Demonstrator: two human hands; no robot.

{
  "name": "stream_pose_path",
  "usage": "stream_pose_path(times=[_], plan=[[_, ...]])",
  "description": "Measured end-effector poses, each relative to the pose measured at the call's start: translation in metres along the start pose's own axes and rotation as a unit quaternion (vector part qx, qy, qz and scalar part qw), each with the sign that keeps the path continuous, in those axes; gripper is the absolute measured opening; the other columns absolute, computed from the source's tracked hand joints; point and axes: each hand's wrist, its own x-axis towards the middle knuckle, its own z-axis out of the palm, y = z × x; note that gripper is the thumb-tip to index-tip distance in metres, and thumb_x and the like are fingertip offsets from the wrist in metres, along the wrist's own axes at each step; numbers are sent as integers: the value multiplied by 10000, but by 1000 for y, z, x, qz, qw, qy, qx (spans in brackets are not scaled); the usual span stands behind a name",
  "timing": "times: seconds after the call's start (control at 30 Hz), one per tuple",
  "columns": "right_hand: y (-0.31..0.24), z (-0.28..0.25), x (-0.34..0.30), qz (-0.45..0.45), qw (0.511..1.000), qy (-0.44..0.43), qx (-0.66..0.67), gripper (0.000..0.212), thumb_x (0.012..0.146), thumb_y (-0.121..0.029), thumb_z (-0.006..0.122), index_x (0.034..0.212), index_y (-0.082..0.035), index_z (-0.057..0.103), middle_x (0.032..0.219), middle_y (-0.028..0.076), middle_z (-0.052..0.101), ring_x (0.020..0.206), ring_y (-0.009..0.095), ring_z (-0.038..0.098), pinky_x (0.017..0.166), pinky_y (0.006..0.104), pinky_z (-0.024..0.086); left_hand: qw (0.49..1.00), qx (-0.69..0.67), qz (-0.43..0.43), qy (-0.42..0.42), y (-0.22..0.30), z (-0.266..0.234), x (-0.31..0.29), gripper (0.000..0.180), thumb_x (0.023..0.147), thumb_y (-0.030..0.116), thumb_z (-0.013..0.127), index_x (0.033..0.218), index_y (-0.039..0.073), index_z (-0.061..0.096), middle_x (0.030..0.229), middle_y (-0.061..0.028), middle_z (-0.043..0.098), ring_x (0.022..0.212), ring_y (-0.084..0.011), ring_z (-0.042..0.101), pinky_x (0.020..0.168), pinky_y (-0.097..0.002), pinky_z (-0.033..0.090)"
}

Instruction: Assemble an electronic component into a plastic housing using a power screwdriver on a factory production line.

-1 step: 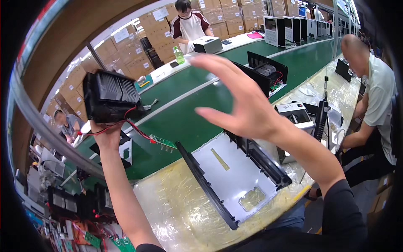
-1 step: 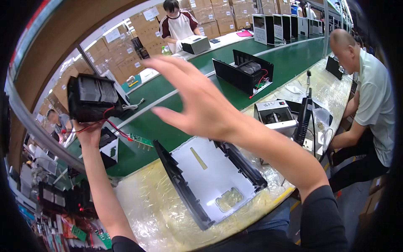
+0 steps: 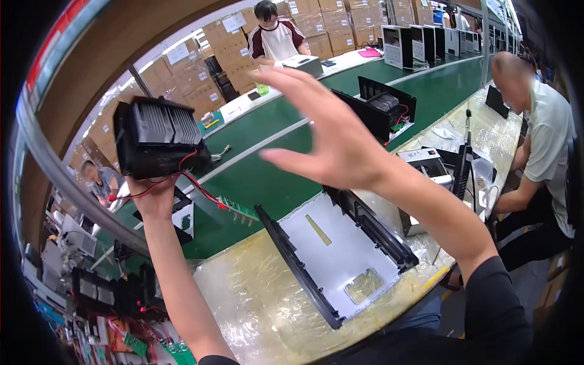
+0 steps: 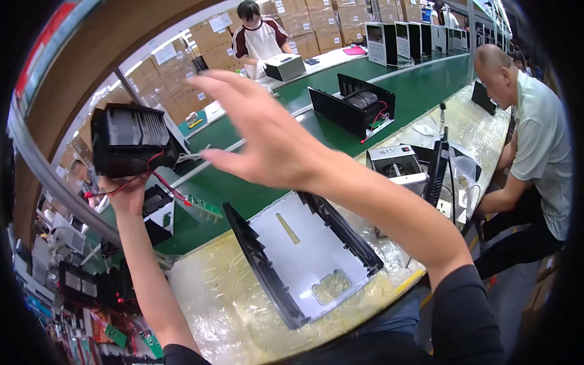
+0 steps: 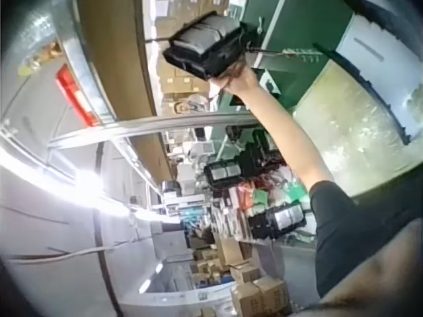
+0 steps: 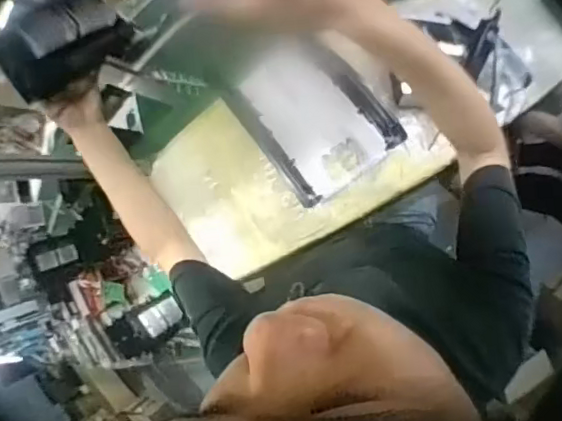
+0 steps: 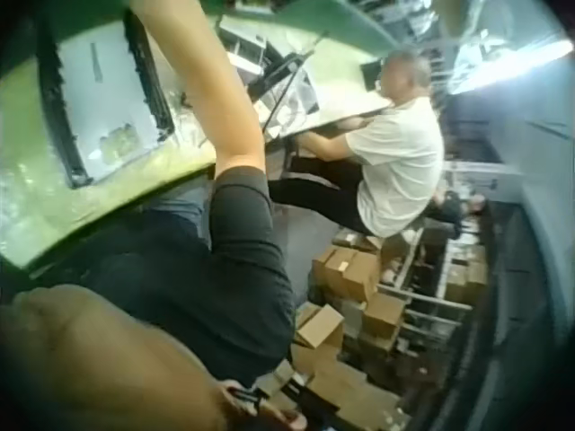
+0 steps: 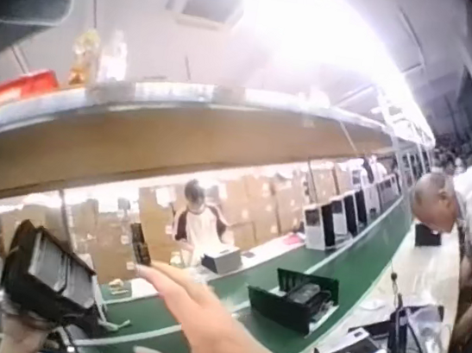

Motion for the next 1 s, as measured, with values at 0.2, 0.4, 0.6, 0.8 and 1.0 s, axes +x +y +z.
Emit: stream_pose_path(times=[0.2,0.4,0.6,0.8,1.0], plan=[[-37,5,66,-51,998,40,-12,1201,602,-386,903,1558,-86,242,1457,289,381,1379,467,339,1163,490,302,997,-50,41,-47,-6,192,-40,531,967,437,550,1379,102,561,1395,-160,575,1265,-403,546,1023,-645,458],[-49,-58,36,-133,978,142,-76,1138,473,-414,919,1478,-215,425,1160,253,466,1086,444,433,937,518,392,997,62,-24,42,-49,234,-91,520,1040,399,473,1350,-17,502,1428,-238,512,1299,-391,508,1069,-547,436],[-61,-89,11,-151,973,135,-107,1121,472,-418,909,1471,-206,446,1145,255,485,1079,435,462,924,503,407,592,746,209,220,-166,334,-226,713,746,186,866,1246,15,387,1282,-211,416,1248,-352,425,1056,-476,345],[-68,-112,-19,-139,982,86,-92,1097,492,-416,886,1474,-198,448,1119,260,510,1054,419,506,912,487,431,586,736,207,269,-193,322,-230,528,686,24,864,1069,-19,502,1150,-206,464,1152,-373,475,1025,-448,372],[-47,-122,-46,-42,991,-127,2,1074,511,-415,863,1477,-191,450,1092,265,535,1029,404,550,901,472,456,658,734,113,128,-180,331,-299,539,704,-46,830,1189,-30,597,1313,-259,599,1200,-393,593,1035,-435,469]])
